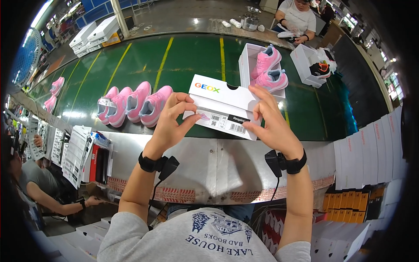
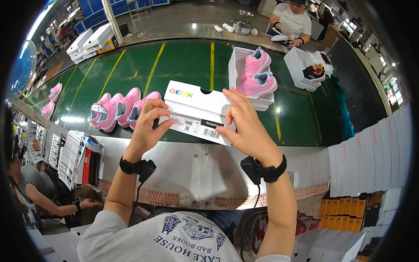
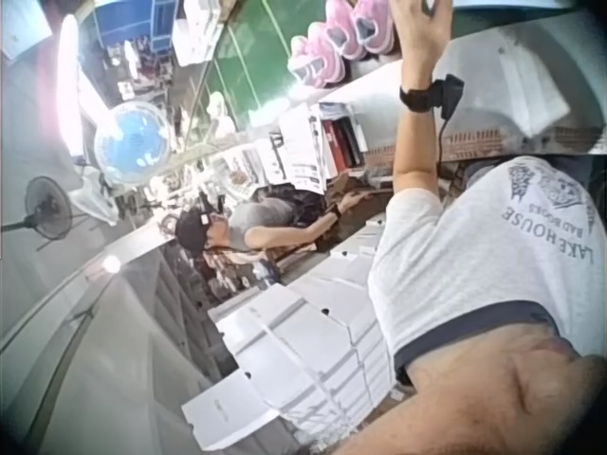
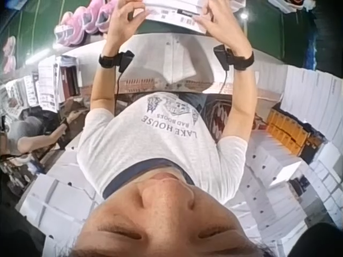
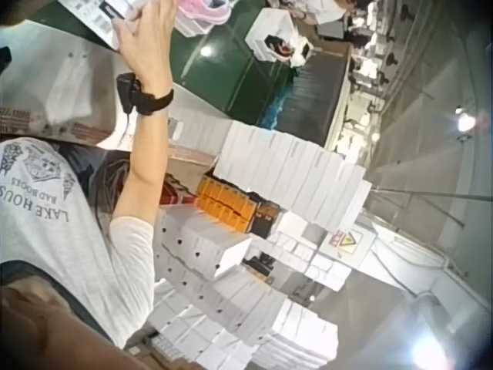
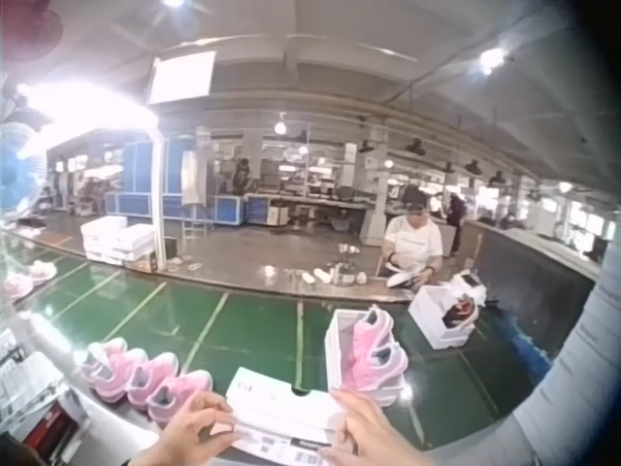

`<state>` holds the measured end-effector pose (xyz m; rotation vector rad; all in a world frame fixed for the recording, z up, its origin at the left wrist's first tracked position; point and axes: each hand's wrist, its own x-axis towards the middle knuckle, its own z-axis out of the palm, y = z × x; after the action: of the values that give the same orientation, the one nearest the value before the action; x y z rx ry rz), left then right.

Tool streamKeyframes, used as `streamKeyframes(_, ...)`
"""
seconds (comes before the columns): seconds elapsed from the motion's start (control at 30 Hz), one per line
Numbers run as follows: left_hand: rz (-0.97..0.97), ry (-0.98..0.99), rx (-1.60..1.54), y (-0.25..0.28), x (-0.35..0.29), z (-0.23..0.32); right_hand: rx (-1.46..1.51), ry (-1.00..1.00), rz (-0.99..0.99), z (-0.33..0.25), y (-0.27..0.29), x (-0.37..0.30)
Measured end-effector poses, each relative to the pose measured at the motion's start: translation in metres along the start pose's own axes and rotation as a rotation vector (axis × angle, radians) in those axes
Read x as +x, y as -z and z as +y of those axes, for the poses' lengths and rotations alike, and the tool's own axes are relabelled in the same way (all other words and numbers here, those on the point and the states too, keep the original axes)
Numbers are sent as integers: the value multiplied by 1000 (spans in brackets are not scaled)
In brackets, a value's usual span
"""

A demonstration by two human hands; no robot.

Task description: The recorder scans the barcodes on shoe boxes and pairs of shoes before placing the shoes into the correct boxes on a production line.

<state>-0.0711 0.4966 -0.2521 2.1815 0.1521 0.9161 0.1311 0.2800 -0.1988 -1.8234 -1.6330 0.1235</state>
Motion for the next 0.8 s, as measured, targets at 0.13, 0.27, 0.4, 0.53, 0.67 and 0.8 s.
streamKeyframes(0.13,251,-120,158,-22,6,19,71,-62,78,3,3,-3)
streamKeyframes(0.27,-226,-356,346,-78,-3,57,206,-140,191,-4,-8,3)
streamKeyframes(0.4,-220,-401,633,-110,-15,61,34,-113,304,1,-23,5)
streamKeyframes(0.53,-152,-306,634,-88,-18,40,-219,-61,355,4,-30,8)
streamKeyframes(0.67,-102,-202,648,-48,-21,22,-325,-34,374,6,-30,12)
streamKeyframes(0.8,-53,63,416,-8,-26,-26,-460,-15,384,1,-18,2)
